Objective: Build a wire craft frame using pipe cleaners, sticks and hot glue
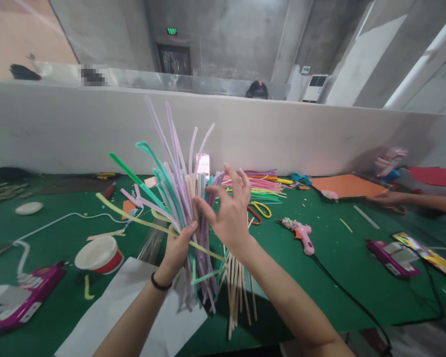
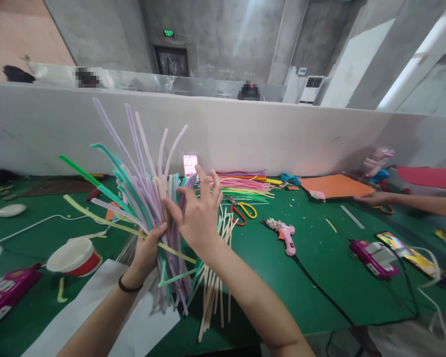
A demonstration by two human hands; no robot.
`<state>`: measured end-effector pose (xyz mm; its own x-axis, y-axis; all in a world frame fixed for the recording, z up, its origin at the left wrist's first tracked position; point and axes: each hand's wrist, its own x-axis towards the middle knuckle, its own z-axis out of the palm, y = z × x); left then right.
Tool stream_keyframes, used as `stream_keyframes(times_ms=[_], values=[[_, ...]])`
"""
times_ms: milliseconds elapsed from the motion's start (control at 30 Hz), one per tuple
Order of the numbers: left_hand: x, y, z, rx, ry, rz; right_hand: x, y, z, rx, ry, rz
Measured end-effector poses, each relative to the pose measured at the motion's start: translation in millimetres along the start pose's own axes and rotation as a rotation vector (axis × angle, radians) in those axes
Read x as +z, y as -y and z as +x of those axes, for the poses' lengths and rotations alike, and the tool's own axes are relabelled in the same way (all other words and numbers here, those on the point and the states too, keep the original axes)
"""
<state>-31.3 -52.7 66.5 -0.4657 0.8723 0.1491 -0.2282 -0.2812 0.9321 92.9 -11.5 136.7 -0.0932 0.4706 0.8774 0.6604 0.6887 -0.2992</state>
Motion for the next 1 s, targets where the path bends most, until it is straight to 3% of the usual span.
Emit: stream_keyframes(times_ms=[367, 700, 1000], values=[[-4.2, 4.1, 2.6, -0.008, -0.007, 0.018, -3.7, 7.8, 1.2, 0.022, 0.057, 0.05], [1.6, -0.8, 3.3, 0.005, -0.092, 0.115, 4.7, 16.7, 4.6, 0.202, 0.153, 0.156], [-7.4, 11.1, 7.8, -0.038, -0.081, 0.088, 7.7, 15.3, 15.4, 0.387, 0.293, 0.316]])
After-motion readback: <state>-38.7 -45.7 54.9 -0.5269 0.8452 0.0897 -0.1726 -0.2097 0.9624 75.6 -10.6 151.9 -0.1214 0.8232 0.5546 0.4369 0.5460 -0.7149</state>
